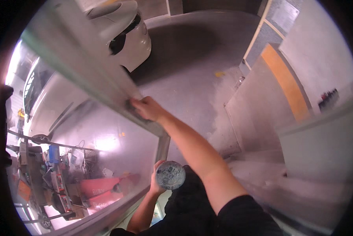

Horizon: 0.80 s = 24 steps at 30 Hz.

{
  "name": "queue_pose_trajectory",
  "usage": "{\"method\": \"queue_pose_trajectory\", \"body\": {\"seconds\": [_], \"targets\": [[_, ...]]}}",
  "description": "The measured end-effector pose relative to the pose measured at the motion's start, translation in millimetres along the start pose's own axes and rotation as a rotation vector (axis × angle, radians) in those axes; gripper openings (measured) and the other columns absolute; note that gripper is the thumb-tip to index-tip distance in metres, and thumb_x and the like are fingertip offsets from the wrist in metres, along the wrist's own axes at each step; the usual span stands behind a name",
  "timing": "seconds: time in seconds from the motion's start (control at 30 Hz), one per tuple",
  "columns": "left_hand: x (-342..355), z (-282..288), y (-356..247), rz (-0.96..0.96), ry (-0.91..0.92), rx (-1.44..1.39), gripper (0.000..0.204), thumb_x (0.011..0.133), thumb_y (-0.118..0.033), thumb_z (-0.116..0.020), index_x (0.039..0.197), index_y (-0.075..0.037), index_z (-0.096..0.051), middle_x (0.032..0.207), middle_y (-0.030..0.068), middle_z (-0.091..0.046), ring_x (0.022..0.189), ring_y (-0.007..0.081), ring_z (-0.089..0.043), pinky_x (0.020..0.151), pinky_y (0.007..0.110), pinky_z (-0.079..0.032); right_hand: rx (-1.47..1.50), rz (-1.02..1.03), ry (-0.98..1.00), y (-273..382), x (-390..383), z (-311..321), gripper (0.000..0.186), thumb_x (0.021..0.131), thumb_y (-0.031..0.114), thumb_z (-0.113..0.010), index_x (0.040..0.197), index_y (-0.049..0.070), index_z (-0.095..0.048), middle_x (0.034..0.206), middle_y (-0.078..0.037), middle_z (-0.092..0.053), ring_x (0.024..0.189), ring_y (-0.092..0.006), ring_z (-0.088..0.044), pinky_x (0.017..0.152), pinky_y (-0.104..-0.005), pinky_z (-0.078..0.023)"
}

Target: The person walks through a garage and enters a paint mixing area. They open a paint can, pour some paint into a smaller container, and then pour liquid from a large white drum into the same container. They close the can and place it on a shelf.

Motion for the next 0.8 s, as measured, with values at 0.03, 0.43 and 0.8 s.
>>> {"method": "queue_pose_trajectory", "body": {"seconds": [0.03, 0.43, 0.8], "targets": [[16, 3, 19, 0.052, 0.016, 0.040, 0.096, 0.068, -0.019, -0.096, 0.146, -0.010, -0.043, 0.122, 0.0167, -0.073, 0.113, 0.0320, -0.073, 0.097, 0.043, -0.056, -0.043, 0.006, 0.061, 2, 15, -22, 0.069, 0.101, 0.063, -0.059, 0.060, 0.007, -0.062, 0.054, -0.001, -0.052, 0.048, -0.0126, -0.046, 0.049, -0.0368, -0.034], [188, 50, 328, 0.173, -0.056, -0.044, 0.099, 0.071, -0.024, -0.097, 0.151, -0.010, -0.041, 0.127, 0.0172, -0.070, 0.115, 0.0344, -0.070, 0.097, 0.044, -0.057, 0.272, 0.338, 1.002, 9, 167, -338, 0.068, 0.108, 0.063, -0.049, 0.069, 0.008, -0.057, 0.058, 0.000, -0.049, 0.048, -0.0114, -0.043, 0.046, -0.0307, -0.034], [302, 160, 394, 0.448, -0.774, -0.237, 0.096, 0.074, -0.023, -0.096, 0.151, -0.006, -0.041, 0.130, 0.0158, -0.069, 0.119, 0.0312, -0.068, 0.099, 0.043, -0.056, 0.284, 0.488, 1.406, -28, 163, -583, 0.075, 0.111, 0.060, -0.041, 0.070, -0.002, -0.053, 0.063, -0.019, -0.055, 0.061, -0.0327, -0.055, 0.067, -0.0477, -0.048]]}}
Point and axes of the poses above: each hand's wrist, its own x-axis towards the middle knuckle, its own z-axis out of the back of the hand, y = z × x, the point moved 10 cm from there along x, towards the middle knuckle
